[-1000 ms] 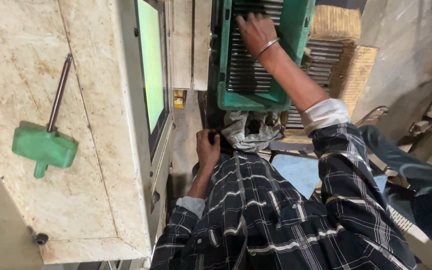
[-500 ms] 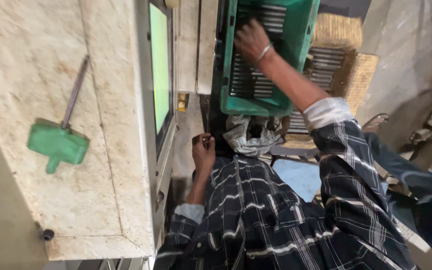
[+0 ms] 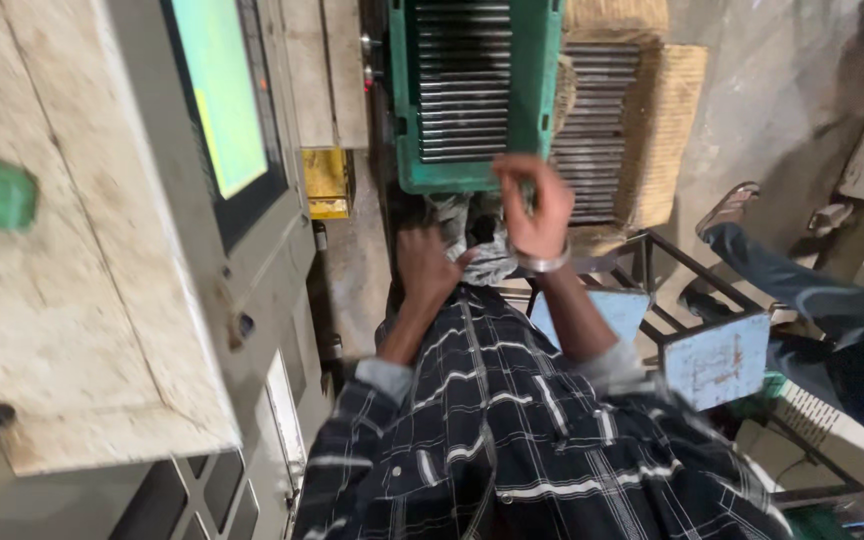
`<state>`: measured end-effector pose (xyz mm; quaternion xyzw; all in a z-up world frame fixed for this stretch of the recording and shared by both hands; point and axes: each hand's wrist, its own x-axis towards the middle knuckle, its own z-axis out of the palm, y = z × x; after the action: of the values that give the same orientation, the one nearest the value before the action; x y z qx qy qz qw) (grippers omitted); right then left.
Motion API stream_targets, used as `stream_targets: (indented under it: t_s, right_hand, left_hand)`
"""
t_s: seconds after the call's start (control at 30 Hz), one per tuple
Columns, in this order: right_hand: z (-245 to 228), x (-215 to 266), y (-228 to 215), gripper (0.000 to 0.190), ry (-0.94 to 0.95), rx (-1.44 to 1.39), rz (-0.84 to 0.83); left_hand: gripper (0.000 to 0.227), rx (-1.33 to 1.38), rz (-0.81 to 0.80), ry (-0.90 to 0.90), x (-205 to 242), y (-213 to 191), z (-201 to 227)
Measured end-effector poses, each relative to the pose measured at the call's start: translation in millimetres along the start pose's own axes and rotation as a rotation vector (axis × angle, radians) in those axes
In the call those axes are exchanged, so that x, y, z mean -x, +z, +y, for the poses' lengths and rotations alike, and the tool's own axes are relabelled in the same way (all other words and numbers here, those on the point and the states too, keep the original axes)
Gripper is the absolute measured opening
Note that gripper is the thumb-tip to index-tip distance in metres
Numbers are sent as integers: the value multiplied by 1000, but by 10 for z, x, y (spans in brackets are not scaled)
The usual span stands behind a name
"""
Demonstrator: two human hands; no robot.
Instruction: The person wipes a metal rod with a cloth, then arranges multiple metal rods in a green plastic bin. The person opens a machine door, reaches inside to adjust a component, and closes the door.
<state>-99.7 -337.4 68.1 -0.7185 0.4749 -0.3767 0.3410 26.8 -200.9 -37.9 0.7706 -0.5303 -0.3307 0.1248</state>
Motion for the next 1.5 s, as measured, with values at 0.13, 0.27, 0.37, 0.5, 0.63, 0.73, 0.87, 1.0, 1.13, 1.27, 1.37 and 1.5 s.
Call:
stream_targets:
  t_s: [0.13, 0.27, 0.37, 0.5, 0.63, 0.73, 0.87, 1.0, 1.13, 1.27, 1.37, 1.5]
  right_hand:
    - [-119, 947, -119, 16, 361, -122, -27]
    - [-213, 1345, -355, 19, 457, -142, 60]
    - [-274, 1400, -611, 35, 307, -56, 272]
    - [-356, 1497, -849, 59, -140, 167, 340]
    - [-421, 1471, -924, 58, 78, -289, 556]
    - [-483, 1237, -1095, 67, 849, 110, 377]
    - [-846, 1311, -1372, 56, 338, -540, 442]
    - [-1222, 1556, -1238, 48, -227, -334, 204]
    - [-1281, 1781, -835, 40, -508, -242, 93]
    - [-1038, 1595, -648, 34, -594, -365, 210]
    - [-944, 1500, -727, 35, -459, -297, 187]
    - [-1175, 1284, -913, 47, -578, -82, 156]
  left_hand:
    - [50, -144, 72, 316, -268, 225, 174]
    - [26, 167, 38, 359, -132, 113, 327]
    - [30, 516, -20, 379, 253, -120, 525]
    - [39, 1171, -300, 345, 848, -225, 1078]
    - [66, 1352, -574, 442, 1281, -423, 1447]
    - [80, 1112, -669, 522, 1468, -766, 1536]
    - [65, 900, -357, 810, 1763, -1156, 1515]
    - [53, 1342, -252, 447, 1650, -1227, 1275]
    - [54, 1839, -442, 211, 1393, -767, 1169]
    - [55, 2060, -539, 191, 1325, -339, 1207]
    - [56, 2084, -466, 197, 1396, -159, 1222]
    - [58, 2077, -354, 313, 1164, -225, 1055]
